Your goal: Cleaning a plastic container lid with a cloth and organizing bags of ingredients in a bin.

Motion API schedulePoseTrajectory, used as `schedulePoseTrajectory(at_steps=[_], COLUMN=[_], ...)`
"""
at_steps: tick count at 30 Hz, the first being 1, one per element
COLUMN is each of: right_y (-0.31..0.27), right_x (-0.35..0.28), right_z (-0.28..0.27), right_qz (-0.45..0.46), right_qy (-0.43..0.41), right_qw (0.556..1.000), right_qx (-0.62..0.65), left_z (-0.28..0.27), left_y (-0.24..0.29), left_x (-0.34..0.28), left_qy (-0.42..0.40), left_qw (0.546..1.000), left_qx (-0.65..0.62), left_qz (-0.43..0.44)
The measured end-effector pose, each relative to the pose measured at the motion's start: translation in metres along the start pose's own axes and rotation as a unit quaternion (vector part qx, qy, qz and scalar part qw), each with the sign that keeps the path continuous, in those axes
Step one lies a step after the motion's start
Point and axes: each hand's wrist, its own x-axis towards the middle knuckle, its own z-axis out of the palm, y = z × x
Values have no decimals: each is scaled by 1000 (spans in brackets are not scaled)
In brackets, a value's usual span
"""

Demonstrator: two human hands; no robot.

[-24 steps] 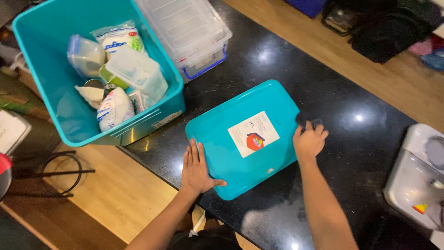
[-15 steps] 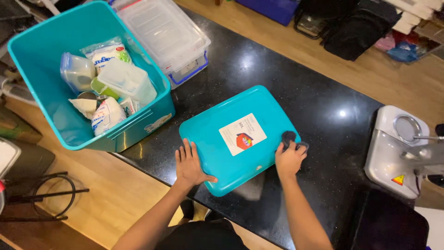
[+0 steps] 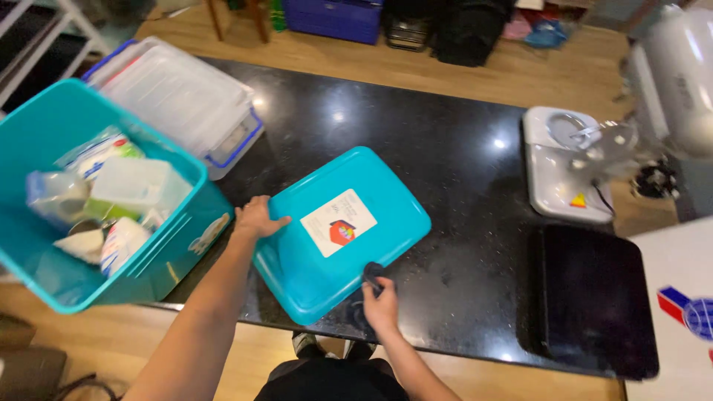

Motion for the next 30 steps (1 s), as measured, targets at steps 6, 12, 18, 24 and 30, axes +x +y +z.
schedulePoseTrajectory(at_steps=[6,12,18,24,30], right_y=[-12,8,24,90,120], right_x=[-1,43,108,129,99], right_z=[11,1,-53,-176,-246], right_qz=[161,233,310,248,252], right_qy=[9,-16,-194,-20,128], right_qw=[973,932,711,755,752], right_qx=[166,278,601,607,596], left_z=[-10,-116,-237,-59,89], left_y=[13,47,221,216,184], left_x=[33,22,-164,-203,-200], left_qy=[-23,-26,-39,-67,-25], left_qw=[993,997,961,905,908], left_qx=[61,-26,-10,96,79], left_qz=[-103,68,272,408,412])
